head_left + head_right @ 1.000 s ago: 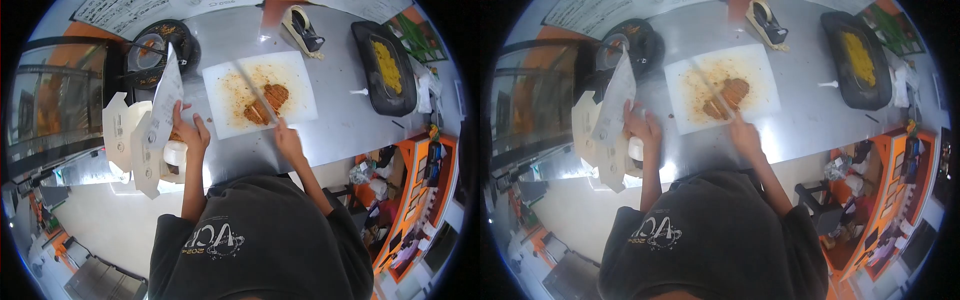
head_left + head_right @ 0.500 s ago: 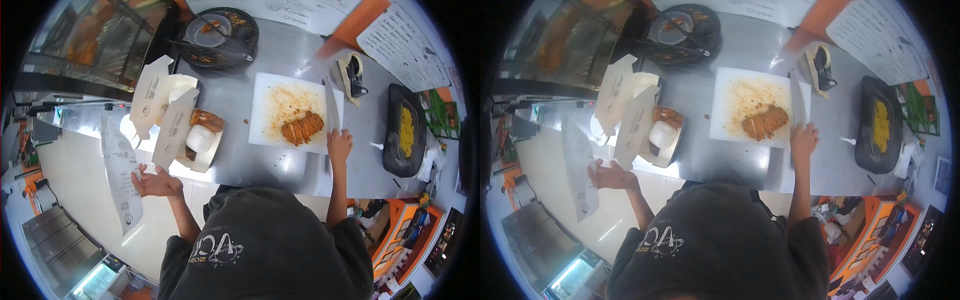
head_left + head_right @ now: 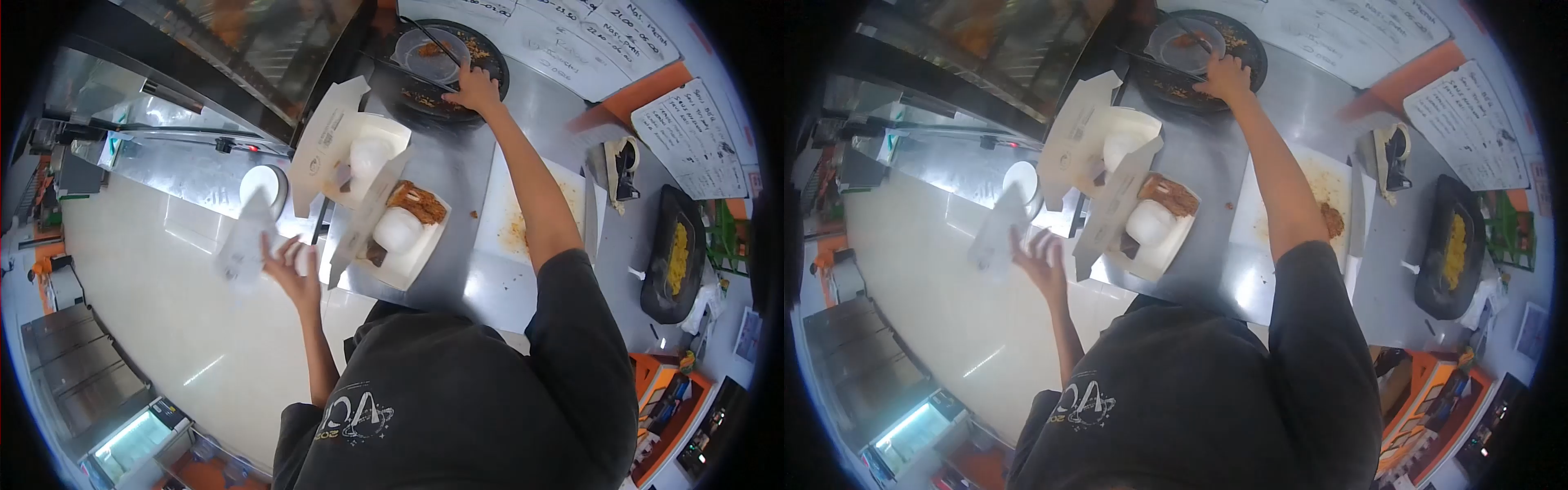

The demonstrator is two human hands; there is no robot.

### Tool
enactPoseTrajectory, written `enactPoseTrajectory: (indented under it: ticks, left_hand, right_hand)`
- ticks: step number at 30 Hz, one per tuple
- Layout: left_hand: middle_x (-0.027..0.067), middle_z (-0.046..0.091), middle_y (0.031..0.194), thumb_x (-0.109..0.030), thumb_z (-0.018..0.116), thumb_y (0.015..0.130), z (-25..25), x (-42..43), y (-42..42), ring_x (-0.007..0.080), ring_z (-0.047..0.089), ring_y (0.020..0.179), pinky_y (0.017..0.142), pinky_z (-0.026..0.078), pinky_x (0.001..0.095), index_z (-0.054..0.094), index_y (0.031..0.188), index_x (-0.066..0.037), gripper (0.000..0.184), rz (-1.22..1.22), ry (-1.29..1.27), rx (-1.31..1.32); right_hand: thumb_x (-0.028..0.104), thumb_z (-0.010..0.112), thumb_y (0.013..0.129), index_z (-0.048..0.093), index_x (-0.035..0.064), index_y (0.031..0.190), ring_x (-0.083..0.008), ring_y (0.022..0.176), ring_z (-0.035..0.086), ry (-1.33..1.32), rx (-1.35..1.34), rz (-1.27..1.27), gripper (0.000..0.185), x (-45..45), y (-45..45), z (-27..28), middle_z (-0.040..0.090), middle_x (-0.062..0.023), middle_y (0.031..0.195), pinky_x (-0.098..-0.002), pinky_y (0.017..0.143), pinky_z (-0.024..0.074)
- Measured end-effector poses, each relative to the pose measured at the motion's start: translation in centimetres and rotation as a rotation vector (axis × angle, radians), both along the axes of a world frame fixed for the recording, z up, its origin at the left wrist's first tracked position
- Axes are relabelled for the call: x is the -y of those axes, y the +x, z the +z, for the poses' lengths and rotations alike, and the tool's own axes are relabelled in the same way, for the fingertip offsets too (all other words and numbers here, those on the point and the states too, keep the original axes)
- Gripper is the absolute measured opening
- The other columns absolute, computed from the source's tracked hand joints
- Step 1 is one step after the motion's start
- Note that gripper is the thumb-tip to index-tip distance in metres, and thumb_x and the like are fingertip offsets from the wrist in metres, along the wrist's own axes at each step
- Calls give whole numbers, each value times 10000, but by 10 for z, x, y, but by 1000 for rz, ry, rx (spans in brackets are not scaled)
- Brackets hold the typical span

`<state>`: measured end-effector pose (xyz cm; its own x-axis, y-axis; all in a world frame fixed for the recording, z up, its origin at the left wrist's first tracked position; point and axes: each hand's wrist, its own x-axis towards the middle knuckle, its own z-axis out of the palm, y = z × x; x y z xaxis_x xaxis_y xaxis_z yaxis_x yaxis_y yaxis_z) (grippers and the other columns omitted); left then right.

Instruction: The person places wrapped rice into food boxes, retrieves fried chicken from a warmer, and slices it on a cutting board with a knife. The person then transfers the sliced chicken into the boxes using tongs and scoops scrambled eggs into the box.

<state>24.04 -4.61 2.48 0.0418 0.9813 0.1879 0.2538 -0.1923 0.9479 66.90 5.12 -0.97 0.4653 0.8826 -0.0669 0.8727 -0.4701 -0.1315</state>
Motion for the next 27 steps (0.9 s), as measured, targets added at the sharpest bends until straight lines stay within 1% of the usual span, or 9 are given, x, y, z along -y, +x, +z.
enactPoseTrajectory:
  ticks: [4,6,8,9,12,15,18,21,27]
  left_hand:
    - [192,298,1290,63,649,704,-28,2,10,245,559,995,853,487,346,161,1334,26,798,-429,-102,88]
    - [180,261,1290,8,677,714,-28,6,19,264,583,943,850,505,390,73,1349,5,877,-581,-116,94]
    - [170,365,1224,-12,701,697,-34,14,29,241,579,955,863,489,352,75,1342,21,900,-643,-162,9]
    - [169,389,1205,-9,703,693,-41,16,31,235,578,957,868,483,341,78,1342,25,902,-654,-182,-23]
    - [143,465,1085,0,724,668,-45,27,46,199,567,950,859,466,296,111,1347,18,915,-581,-236,52]
    - [109,458,999,3,736,660,-44,34,59,178,532,921,836,453,280,133,1354,-2,920,-534,-228,27]
    - [123,470,1016,-44,787,627,-53,36,64,196,496,921,827,435,295,169,1340,21,945,-457,-149,-128]
    - [165,400,1116,-122,815,610,-62,39,68,258,422,1012,911,350,363,218,1337,1,948,-303,-61,-229]
    - [221,266,1232,-188,783,671,-73,37,73,337,354,1167,973,334,434,228,1327,9,881,59,-21,-184]
  right_hand:
    - [442,708,652,370,67,1254,-346,1008,532,139,68,-19,785,30,-2,21,548,-192,1079,-489,810,430]
    - [398,708,651,418,42,1168,-330,934,577,231,32,-89,691,69,2,54,586,-169,1010,-445,758,459]
    - [365,643,739,435,46,1173,-299,799,602,379,118,45,577,175,47,85,603,-168,814,-382,702,463]
    - [389,637,747,466,29,1159,-297,795,592,261,-4,-14,574,215,55,110,606,-165,868,-376,705,457]
    - [451,627,760,593,-8,1024,-269,755,563,-116,-270,-118,530,312,70,179,616,-146,852,-362,702,437]
    - [487,648,729,645,-22,826,-218,647,565,-239,-187,-227,518,397,110,168,603,-112,687,-337,610,448]
    - [509,665,699,648,-10,702,-163,506,532,-548,-352,-473,519,419,131,176,554,-64,548,-299,481,424]
    - [442,672,733,658,16,714,-111,405,499,-671,-386,-468,426,435,169,159,512,-21,483,-242,385,393]
    - [351,733,692,670,24,750,-97,463,522,-849,-598,-268,338,425,220,136,553,-20,543,-240,419,421]
